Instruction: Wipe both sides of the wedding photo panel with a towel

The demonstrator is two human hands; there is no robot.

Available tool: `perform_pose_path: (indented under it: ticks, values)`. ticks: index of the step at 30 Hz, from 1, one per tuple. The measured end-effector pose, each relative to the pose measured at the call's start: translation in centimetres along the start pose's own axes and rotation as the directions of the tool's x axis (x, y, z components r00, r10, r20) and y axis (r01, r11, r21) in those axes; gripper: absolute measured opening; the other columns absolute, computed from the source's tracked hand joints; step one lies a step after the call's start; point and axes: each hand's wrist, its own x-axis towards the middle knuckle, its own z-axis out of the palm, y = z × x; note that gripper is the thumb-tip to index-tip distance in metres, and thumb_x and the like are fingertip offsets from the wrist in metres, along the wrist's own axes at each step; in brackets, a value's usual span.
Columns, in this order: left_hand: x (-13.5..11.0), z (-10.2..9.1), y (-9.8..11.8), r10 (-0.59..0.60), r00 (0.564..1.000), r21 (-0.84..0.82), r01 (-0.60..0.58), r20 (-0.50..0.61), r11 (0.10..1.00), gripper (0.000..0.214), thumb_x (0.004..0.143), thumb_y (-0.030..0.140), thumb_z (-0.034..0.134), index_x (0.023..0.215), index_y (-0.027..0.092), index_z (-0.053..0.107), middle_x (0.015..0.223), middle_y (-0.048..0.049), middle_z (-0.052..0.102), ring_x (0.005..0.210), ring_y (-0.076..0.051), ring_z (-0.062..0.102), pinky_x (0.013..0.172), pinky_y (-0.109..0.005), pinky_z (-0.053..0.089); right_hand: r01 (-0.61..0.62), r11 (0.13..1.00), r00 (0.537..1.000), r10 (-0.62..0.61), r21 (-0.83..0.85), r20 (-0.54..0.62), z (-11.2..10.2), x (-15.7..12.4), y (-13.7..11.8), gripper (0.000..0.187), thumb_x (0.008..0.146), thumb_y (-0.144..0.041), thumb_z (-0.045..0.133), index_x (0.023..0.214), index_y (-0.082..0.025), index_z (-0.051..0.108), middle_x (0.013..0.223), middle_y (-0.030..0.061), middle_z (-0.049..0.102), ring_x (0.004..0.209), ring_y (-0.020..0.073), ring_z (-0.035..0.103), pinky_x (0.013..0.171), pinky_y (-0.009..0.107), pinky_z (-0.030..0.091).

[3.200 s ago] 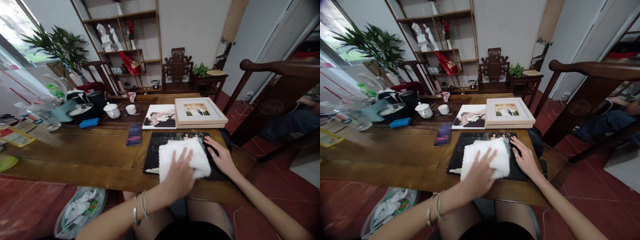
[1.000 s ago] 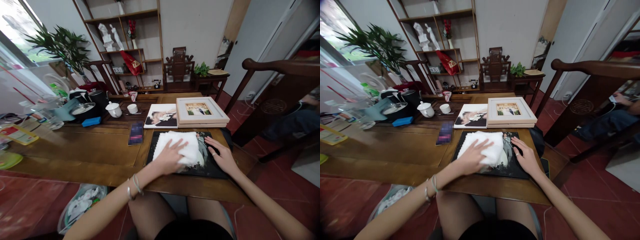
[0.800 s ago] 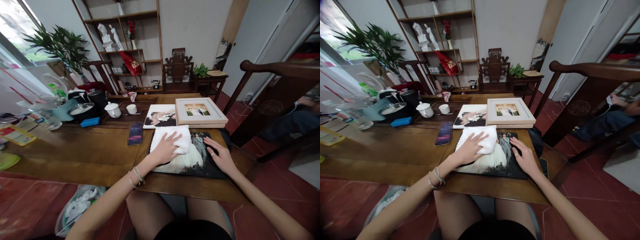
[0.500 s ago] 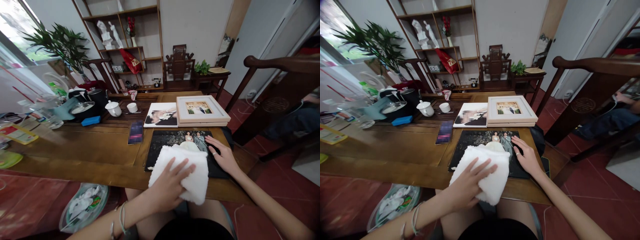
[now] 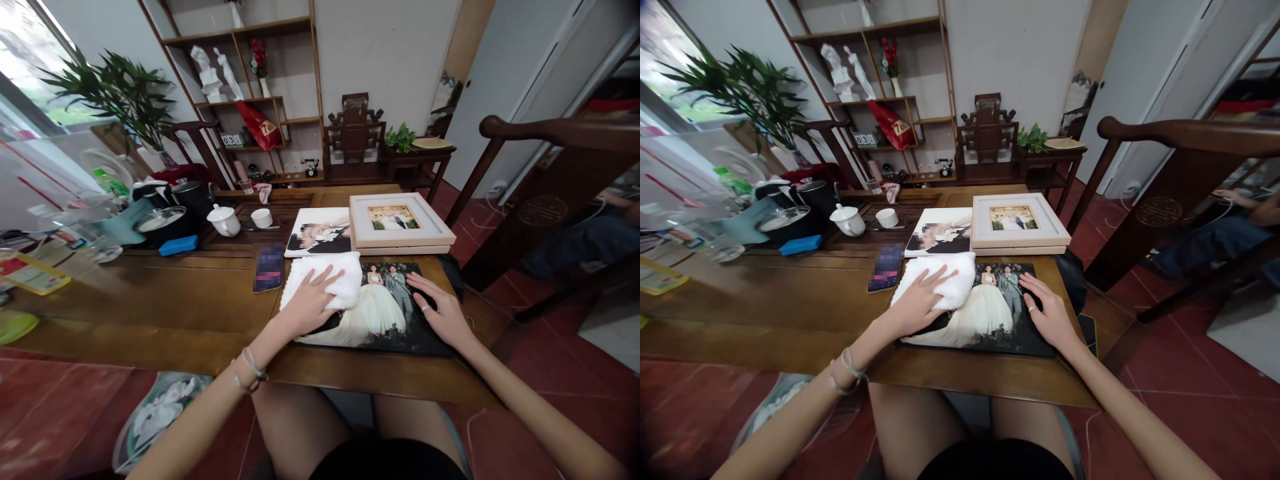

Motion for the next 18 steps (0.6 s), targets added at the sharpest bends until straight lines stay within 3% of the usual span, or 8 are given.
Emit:
perform_pose_path:
  ticks: [5, 9, 11, 14, 18]
  values:
    - [-5.6, -0.5, 5.0, 0.108, 0.994, -0.051, -0.107, 0.034, 0.993, 0.016, 0.082, 0.026, 0.059, 0.08, 0.018, 0.073, 0.157, -0.0015, 0.015, 0.144, -0.034, 0.009, 0.115, -0.056, 0.009, -0.001, 1.0, 1.0, 0.001, 0.006, 0.001, -0.1, 0.0, -0.2, 0.034, 0.09, -0.027, 0.046, 0.117, -0.018, 0.065, 0.13, 0.0117, 0.061, 0.126, 0.0244, 0.052, 0.109, 0.048, 0.039]
    - [-7.9, -1.1, 6.9, 0.213, 0.975, -0.096, -0.208, 0.054, 0.974, 0.014, 0.077, 0.027, 0.065, 0.086, 0.02, 0.072, 0.158, -0.0002, 0.013, 0.144, -0.033, 0.01, 0.117, -0.052, 0.003, 0.0, 1.0, 1.0, 0.0, 0.014, 0.003, -0.1, 0.0, -0.3, 0.034, 0.09, -0.027, 0.047, 0.117, -0.019, 0.064, 0.13, 0.011, 0.061, 0.127, 0.024, 0.051, 0.11, 0.048, 0.038]
    - [-7.3, -1.1, 5.9, 0.197, 0.98, -0.097, -0.193, 0.039, 0.976, 0.014, 0.079, 0.027, 0.062, 0.086, 0.021, 0.072, 0.157, 0.0013, 0.015, 0.145, -0.03, 0.012, 0.118, -0.05, 0.006, -0.002, 1.0, 1.0, 0.002, 0.011, 0.003, -0.1, 0.0, -0.3, 0.034, 0.09, -0.027, 0.047, 0.117, -0.018, 0.064, 0.13, 0.0118, 0.061, 0.127, 0.0241, 0.051, 0.11, 0.048, 0.038]
    - [-4.8, -0.6, 2.7, 0.119, 0.993, -0.067, -0.118, 0.008, 0.991, 0.02, 0.085, 0.026, 0.054, 0.081, 0.019, 0.072, 0.155, -0.0004, 0.022, 0.144, -0.028, 0.016, 0.117, -0.05, 0.013, -0.001, 1.0, 1.0, 0.001, 0.015, 0.006, -0.1, 0.0, -0.3, 0.034, 0.09, -0.027, 0.047, 0.117, -0.018, 0.064, 0.13, 0.0114, 0.061, 0.127, 0.0238, 0.052, 0.11, 0.048, 0.038]
    - [-1.3, 0.0, -1.6, 0.013, 0.999, -0.018, -0.013, -0.035, 1.0, 0.026, 0.09, 0.029, 0.049, 0.094, 0.016, 0.071, 0.153, -0.007, 0.029, 0.143, -0.028, 0.022, 0.114, -0.052, 0.021, -0.005, 1.0, 1.0, 0.005, 0.028, -0.005, -0.2, 0.0, -0.3, 0.033, 0.089, -0.028, 0.048, 0.115, -0.02, 0.066, 0.129, 0.0105, 0.062, 0.126, 0.0242, 0.052, 0.109, 0.048, 0.039]
